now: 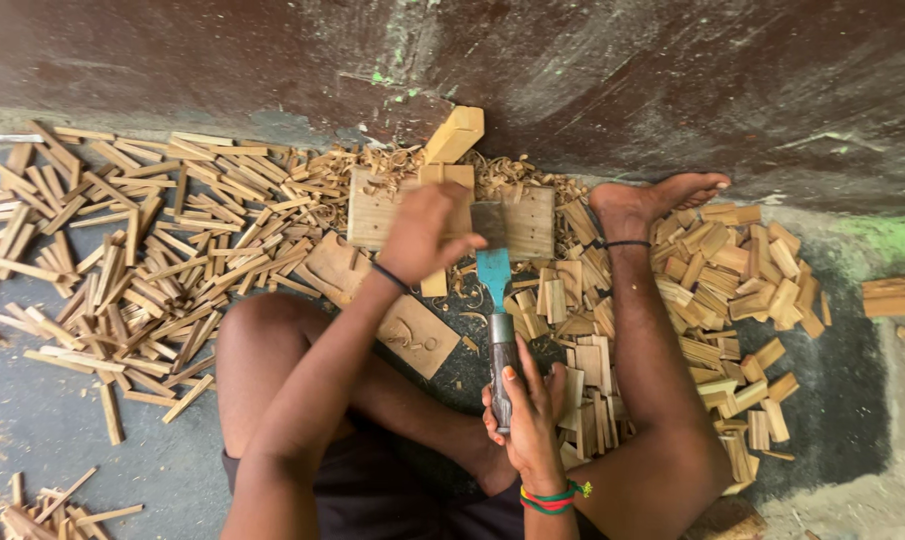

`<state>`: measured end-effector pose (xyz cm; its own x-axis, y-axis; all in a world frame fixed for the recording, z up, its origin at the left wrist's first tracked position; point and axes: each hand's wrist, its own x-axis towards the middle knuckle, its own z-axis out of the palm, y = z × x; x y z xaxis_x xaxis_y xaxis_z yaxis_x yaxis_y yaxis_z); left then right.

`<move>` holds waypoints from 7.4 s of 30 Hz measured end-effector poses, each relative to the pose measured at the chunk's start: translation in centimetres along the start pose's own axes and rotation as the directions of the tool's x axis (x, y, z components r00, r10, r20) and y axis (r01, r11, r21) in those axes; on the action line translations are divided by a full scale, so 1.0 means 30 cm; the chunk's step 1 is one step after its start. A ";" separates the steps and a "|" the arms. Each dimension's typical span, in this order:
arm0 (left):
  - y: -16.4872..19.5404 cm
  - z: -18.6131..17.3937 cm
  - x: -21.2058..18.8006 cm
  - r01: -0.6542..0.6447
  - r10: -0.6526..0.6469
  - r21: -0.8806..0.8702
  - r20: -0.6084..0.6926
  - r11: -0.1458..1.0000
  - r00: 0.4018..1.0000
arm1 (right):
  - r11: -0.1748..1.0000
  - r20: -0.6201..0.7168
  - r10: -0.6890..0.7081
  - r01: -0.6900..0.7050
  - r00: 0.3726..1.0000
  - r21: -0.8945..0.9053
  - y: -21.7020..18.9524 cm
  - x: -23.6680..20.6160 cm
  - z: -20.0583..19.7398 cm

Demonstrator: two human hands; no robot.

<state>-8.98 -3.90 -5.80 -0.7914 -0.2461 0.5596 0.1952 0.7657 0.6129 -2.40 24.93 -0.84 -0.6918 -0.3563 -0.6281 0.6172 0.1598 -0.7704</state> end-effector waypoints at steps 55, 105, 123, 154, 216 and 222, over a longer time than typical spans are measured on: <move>-0.064 0.177 0.130 -0.095 0.056 0.035 0.596 0.995 0.801 | 0.996 0.088 0.090 -0.091 0.992 0.008 -0.034 0.182 0.242; 0.025 0.005 -0.025 0.112 -0.113 0.014 0.155 0.994 0.981 | 1.000 0.031 0.002 -0.001 1.000 -0.031 -0.045 -0.028 0.038; 0.175 0.068 0.017 -0.081 0.150 -0.233 0.294 0.969 0.944 | 1.000 0.149 0.021 -0.023 0.989 0.012 -0.063 -0.057 0.064; 0.156 0.055 0.010 -0.047 0.118 -0.238 0.294 0.970 0.948 | 0.999 0.148 0.041 -0.037 0.988 -0.030 -0.079 -0.049 0.071; 0.085 0.063 0.004 0.126 -0.009 -0.203 0.497 0.971 0.868 | 0.981 0.096 0.193 -0.193 0.977 -0.007 -0.065 -0.075 0.224; 0.088 0.090 -0.003 0.112 -0.022 -0.156 0.487 0.981 0.873 | 0.987 0.100 0.161 -0.160 0.982 -0.018 -0.055 -0.062 0.205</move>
<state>-9.95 -0.24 -5.74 -0.9773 0.0576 0.2037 0.1937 0.6312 0.7511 0.17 19.66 2.27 -0.5422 -0.4165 -0.7298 0.7129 0.2317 -0.6619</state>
